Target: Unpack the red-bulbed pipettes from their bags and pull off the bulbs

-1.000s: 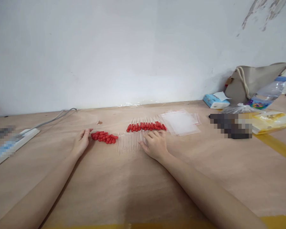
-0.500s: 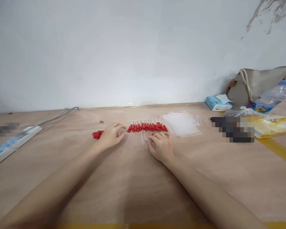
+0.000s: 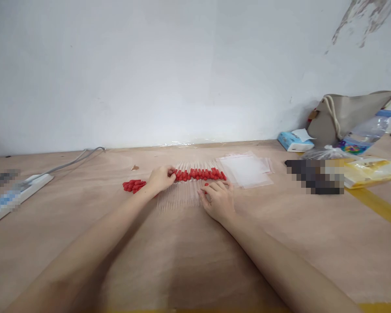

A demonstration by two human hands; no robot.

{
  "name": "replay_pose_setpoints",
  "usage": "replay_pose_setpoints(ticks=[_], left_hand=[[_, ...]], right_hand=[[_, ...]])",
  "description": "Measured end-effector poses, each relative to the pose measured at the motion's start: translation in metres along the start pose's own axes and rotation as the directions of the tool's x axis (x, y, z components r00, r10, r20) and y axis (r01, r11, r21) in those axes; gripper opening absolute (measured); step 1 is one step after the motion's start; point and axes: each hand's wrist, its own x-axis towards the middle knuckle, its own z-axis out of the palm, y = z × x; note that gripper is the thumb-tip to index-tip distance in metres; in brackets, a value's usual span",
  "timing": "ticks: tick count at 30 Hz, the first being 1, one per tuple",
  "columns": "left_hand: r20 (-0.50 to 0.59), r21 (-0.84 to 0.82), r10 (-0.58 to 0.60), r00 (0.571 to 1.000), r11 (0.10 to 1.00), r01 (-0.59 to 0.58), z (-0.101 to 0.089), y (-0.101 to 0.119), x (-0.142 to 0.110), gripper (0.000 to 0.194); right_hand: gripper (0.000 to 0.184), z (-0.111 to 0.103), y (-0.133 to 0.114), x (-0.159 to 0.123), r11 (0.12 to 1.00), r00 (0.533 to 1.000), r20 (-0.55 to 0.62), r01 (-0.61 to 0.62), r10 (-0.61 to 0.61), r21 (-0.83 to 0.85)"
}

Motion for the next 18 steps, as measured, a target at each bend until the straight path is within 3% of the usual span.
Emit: replay_pose_setpoints(ticks=[5,8,11,14,18], left_hand=[[-0.171,-0.118,-0.089,0.981,0.991,0.069,-0.015,-0.006,-0.016,0.027],[-0.255,-0.323,-0.142,0.956,0.945,0.054,-0.022,-0.013,-0.032,0.025],[-0.255,-0.503,-0.154,0.954,0.864,0.005,-0.022,-0.018,-0.053,0.023],[-0.254,-0.537,0.010,0.967,0.830,-0.149,-0.020,-0.020,-0.078,0.019],[-0.284,-0.434,0.306,0.909,0.804,-0.407,-0.020,-0.015,-0.106,0.018]], right_hand=[[0.015,0.000,0.000,-0.001,1.000,1.000,-0.013,-0.014,0.014,0.018],[0.015,0.000,0.000,-0.001,1.000,1.000,-0.019,-0.014,0.014,0.026],[0.014,0.001,-0.001,-0.001,0.999,0.999,-0.048,0.008,-0.005,0.043],[0.030,0.000,-0.002,-0.002,0.995,0.993,-0.096,0.074,-0.068,0.060],[0.046,-0.007,-0.010,-0.002,0.977,0.976,-0.101,0.200,-0.193,0.072]])
